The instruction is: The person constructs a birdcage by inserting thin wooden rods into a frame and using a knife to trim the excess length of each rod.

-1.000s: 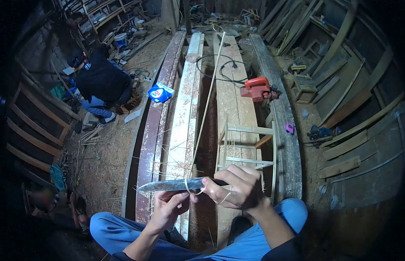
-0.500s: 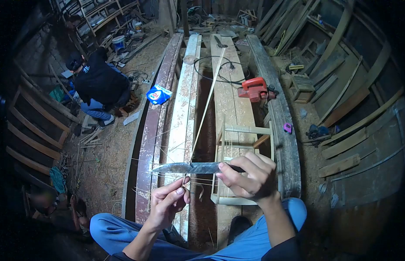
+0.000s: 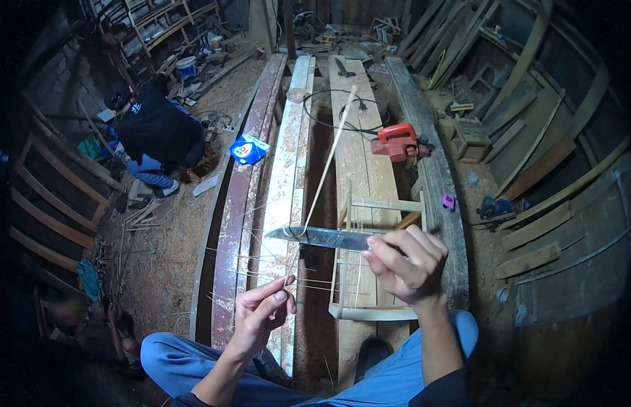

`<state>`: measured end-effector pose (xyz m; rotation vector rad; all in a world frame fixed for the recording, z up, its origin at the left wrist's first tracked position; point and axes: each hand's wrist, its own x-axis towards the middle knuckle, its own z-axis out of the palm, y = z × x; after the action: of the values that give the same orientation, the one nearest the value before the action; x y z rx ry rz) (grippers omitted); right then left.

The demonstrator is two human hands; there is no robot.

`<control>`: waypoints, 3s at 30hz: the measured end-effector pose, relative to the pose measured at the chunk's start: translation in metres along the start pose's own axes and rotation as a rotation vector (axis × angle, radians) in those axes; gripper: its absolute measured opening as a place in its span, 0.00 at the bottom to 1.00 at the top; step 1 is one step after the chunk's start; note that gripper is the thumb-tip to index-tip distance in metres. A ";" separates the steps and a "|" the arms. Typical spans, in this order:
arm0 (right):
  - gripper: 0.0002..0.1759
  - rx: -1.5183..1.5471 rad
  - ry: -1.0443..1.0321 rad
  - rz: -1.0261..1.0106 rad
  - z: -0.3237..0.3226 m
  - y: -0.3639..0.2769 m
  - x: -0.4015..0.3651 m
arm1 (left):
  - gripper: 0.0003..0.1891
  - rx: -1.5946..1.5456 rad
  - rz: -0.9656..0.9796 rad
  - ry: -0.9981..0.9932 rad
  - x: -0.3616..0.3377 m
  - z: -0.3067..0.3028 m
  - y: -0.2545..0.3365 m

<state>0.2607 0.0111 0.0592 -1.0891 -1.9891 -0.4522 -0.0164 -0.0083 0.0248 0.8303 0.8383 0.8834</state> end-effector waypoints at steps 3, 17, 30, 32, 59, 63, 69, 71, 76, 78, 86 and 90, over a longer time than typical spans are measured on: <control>0.14 0.011 -0.011 0.014 0.001 -0.007 0.000 | 0.16 -0.060 0.106 -0.083 0.006 -0.007 -0.013; 0.21 0.073 -0.083 -0.075 0.022 -0.043 -0.004 | 0.24 -0.002 0.177 -0.017 0.006 0.002 -0.002; 0.18 0.076 -0.055 -0.071 0.023 -0.045 -0.003 | 0.26 0.039 0.184 0.021 0.003 0.002 0.004; 0.18 0.073 -0.081 -0.069 0.023 -0.046 -0.004 | 0.26 0.058 0.174 0.005 0.002 0.003 0.004; 0.20 0.093 -0.094 -0.112 0.012 -0.042 0.001 | 0.22 -0.012 -0.038 -0.172 -0.009 0.007 0.010; 0.14 0.068 -0.019 -0.120 0.011 -0.028 0.001 | 0.21 0.054 -0.056 -0.133 -0.010 0.000 0.011; 0.13 -0.061 0.145 0.031 -0.015 0.014 -0.002 | 0.21 0.047 0.040 -0.126 -0.007 0.001 -0.004; 0.14 -0.042 0.056 0.018 -0.005 -0.001 -0.004 | 0.22 0.061 -0.001 -0.100 -0.003 0.002 -0.001; 0.16 0.131 0.005 -0.063 0.024 -0.028 -0.009 | 0.19 -0.031 -0.023 -0.156 0.001 0.004 -0.002; 0.20 0.185 -0.064 -0.055 0.031 -0.044 -0.012 | 0.15 -0.087 -0.039 -0.169 0.003 0.002 -0.010; 0.17 0.263 -0.161 -0.041 0.037 -0.057 -0.016 | 0.14 -0.043 0.001 -0.166 -0.004 0.006 -0.004; 0.16 0.172 -0.138 -0.065 0.036 -0.048 -0.014 | 0.15 -0.019 -0.037 -0.115 -0.003 0.004 -0.006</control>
<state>0.2080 -0.0004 0.0290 -0.9725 -2.1458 -0.2402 -0.0120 -0.0149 0.0219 0.8381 0.7414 0.8026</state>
